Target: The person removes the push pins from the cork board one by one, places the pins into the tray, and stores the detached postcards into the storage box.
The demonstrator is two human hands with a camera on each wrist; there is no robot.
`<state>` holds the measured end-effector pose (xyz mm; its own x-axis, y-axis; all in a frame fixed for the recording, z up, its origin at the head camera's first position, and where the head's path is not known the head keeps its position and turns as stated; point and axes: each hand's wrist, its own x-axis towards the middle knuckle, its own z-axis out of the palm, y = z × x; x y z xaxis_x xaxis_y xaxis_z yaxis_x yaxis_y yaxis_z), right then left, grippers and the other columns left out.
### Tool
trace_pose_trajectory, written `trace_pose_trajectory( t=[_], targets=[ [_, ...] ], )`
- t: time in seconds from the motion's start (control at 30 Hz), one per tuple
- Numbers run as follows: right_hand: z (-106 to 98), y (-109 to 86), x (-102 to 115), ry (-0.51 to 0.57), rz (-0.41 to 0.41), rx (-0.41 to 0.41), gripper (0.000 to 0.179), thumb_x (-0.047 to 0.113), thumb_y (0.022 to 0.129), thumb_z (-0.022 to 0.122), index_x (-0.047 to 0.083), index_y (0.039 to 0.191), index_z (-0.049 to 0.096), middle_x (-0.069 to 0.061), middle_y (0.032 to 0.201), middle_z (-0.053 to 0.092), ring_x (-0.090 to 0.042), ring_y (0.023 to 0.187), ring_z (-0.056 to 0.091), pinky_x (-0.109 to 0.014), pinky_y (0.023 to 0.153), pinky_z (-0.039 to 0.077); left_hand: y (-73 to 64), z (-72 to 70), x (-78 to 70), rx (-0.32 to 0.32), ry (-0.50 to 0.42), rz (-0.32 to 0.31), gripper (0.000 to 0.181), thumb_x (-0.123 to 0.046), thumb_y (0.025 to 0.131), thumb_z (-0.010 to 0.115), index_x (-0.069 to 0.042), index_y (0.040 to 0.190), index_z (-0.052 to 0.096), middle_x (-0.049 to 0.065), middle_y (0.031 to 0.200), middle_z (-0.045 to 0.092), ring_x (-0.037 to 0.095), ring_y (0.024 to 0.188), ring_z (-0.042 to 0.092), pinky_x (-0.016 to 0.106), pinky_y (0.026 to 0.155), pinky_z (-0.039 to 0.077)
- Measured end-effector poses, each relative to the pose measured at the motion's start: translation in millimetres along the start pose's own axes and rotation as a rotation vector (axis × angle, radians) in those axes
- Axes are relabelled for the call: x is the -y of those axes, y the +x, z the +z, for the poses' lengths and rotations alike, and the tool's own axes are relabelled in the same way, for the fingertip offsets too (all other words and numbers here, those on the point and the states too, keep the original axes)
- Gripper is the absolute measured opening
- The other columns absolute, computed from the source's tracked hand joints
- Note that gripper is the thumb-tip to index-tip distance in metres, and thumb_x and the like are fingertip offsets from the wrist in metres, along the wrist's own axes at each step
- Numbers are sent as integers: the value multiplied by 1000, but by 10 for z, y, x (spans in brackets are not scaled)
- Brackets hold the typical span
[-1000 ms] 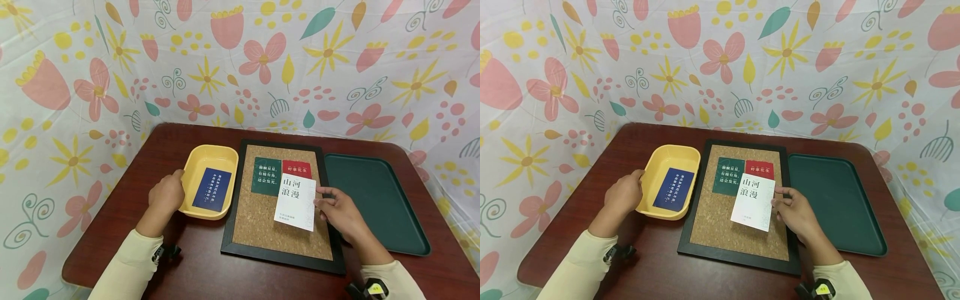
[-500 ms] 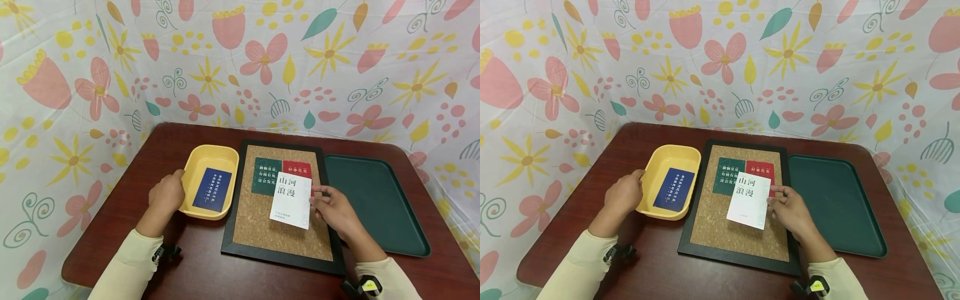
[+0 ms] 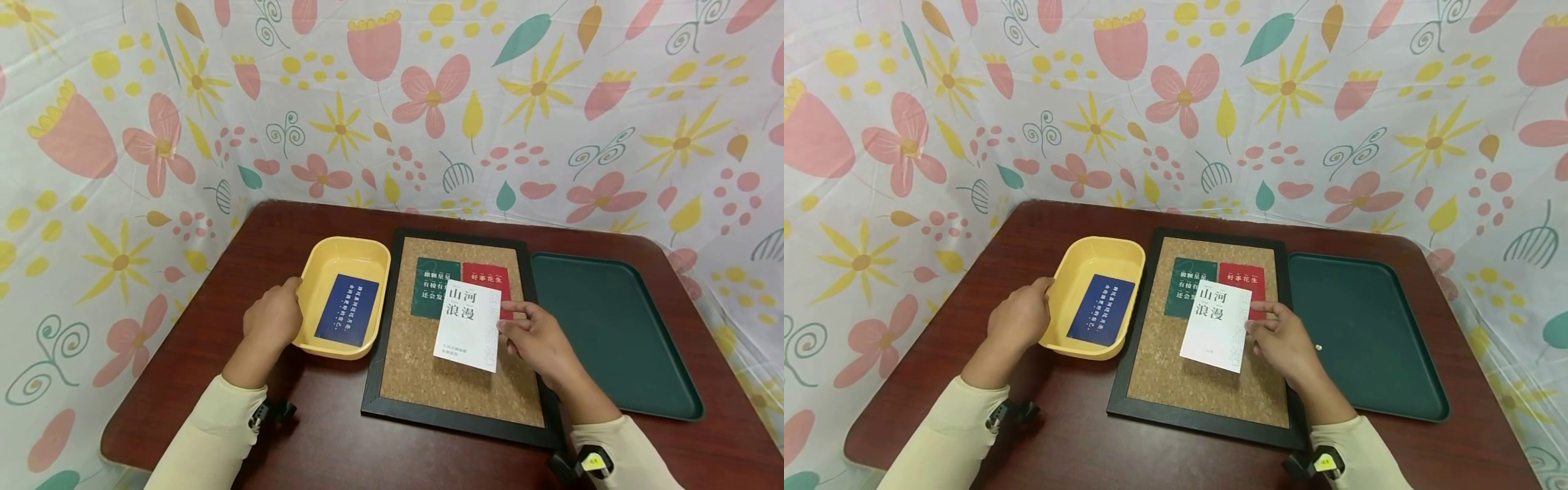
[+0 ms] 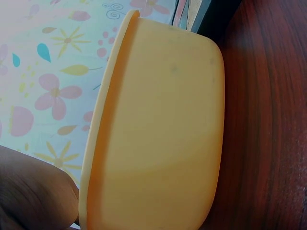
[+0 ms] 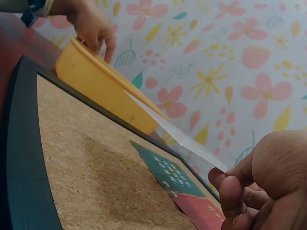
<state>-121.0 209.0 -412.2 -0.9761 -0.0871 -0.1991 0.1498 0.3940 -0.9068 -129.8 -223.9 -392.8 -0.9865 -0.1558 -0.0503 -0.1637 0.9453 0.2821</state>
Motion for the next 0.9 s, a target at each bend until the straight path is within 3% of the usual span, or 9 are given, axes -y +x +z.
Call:
trace_pose_trajectory(
  t=[0.37, 0.9],
  targets=[
    [74, 21, 46, 19, 7, 4, 49, 13, 104, 60, -4, 146, 41, -18, 104, 68, -18, 67, 60, -30, 57, 51, -15, -2, -9, -10, 2, -9, 41, -12, 106, 45, -15, 146, 54, 21, 110, 67, 40, 86, 67, 56, 66, 53],
    [153, 69, 86, 13, 6, 14, 49, 13, 103, 61, -4, 145, 41, -17, 104, 70, -23, 68, 61, -32, 55, 48, -23, 2, -25, -8, 15, -14, 41, -11, 106, 45, -14, 146, 54, 21, 110, 66, 38, 85, 66, 56, 65, 53]
  ],
)
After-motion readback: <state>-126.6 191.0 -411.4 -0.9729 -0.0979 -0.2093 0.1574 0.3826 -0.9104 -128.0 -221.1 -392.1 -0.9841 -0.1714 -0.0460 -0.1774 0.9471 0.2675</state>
